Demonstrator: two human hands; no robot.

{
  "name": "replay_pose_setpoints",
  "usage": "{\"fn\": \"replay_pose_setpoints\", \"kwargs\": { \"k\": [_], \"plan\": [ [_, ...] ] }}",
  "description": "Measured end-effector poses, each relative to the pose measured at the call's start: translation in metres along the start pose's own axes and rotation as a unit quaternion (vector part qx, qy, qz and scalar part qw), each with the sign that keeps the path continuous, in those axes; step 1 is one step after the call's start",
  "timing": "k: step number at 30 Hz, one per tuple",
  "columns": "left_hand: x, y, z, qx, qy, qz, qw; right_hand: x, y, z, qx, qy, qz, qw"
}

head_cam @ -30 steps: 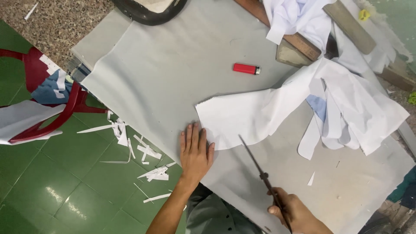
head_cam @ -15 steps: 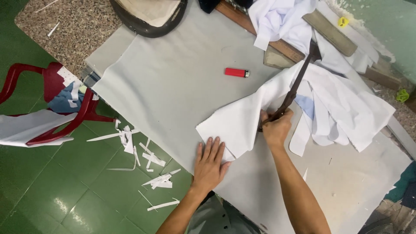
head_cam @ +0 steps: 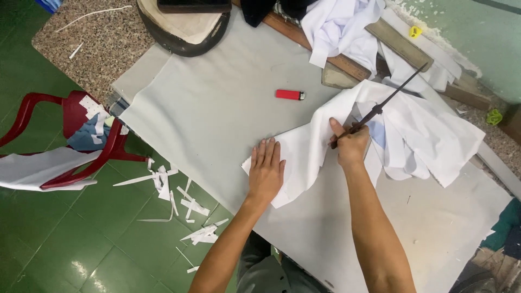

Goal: The person cuts a piece of white fabric using shears, then irons the fabric on a table. They use a ruler and pencil to mark measurements on the fabric.

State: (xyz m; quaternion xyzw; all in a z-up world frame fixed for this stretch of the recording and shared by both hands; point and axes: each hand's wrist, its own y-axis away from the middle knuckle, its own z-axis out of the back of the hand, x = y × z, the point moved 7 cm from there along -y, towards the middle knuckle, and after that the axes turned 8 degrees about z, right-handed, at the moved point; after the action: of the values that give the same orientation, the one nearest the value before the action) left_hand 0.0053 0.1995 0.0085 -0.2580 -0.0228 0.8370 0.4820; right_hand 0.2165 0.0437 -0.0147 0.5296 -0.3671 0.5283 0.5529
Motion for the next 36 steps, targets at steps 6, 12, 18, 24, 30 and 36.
{"fn": "replay_pose_setpoints", "kwargs": {
  "k": [6,12,18,24,30,36],
  "plan": [
    [0.006,0.022,-0.021,0.154,-0.020,-0.044,0.987,0.046,0.040,0.052,0.007,0.233,0.044,0.971],
    [0.000,0.050,-0.012,0.217,-0.025,-0.090,0.972,0.024,0.102,0.147,0.010,0.448,0.060,0.892],
    [-0.003,0.035,-0.013,0.264,-0.039,-0.095,0.959,-0.006,0.123,0.182,0.025,0.476,0.140,0.868],
    [0.004,0.042,0.080,-0.021,0.085,-0.121,0.989,-0.011,0.172,0.165,0.277,0.329,-0.027,0.902],
    [0.007,0.135,0.053,0.115,0.017,-0.120,0.986,-0.026,0.210,0.095,0.450,0.342,-0.038,0.824],
    [0.006,0.143,0.032,0.026,0.014,-0.179,0.983,-0.033,0.191,0.039,0.397,0.371,-0.004,0.840]
  ]
}}
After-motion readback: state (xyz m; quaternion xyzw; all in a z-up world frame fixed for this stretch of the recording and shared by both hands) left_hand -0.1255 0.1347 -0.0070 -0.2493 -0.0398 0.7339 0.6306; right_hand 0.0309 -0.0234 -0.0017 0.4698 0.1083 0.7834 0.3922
